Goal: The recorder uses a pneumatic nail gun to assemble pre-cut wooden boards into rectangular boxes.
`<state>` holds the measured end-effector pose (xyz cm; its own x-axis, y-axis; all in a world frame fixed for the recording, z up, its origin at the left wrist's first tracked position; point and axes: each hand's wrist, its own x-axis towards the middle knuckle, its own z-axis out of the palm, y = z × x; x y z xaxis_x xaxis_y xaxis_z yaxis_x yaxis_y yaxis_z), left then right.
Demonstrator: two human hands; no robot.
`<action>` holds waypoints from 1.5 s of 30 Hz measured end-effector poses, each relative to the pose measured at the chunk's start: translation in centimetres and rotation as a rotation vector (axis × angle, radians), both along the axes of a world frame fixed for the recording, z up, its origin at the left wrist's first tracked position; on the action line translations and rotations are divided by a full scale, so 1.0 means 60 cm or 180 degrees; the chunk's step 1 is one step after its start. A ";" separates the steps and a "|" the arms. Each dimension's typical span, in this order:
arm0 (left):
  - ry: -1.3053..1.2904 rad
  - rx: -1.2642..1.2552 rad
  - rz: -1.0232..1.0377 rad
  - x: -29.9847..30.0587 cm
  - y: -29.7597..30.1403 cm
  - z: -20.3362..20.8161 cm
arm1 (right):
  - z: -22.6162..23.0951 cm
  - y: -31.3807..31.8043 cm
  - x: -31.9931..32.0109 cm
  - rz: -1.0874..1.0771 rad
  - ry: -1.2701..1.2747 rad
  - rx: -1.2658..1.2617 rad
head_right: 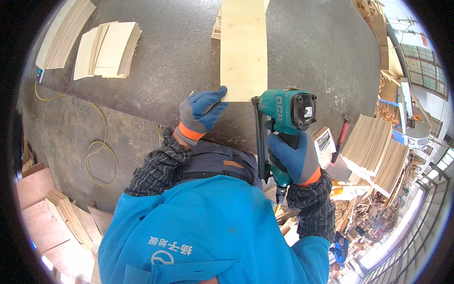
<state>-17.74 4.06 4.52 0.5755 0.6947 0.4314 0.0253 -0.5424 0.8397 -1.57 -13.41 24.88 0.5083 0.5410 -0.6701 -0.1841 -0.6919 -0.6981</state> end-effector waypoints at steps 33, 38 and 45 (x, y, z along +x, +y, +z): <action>-0.0008 -0.2185 0.0214 0.036 0.057 0.035 | -0.338 -0.267 0.136 0.0874 -0.3278 -0.1137; 0.0507 -0.2977 -0.0447 0.084 0.072 0.033 | -0.400 -0.329 0.166 0.0677 -0.3155 -0.1596; 0.0383 -0.2758 -0.1056 0.062 0.013 0.091 | -0.406 -0.394 0.183 0.0226 -0.3010 -0.1385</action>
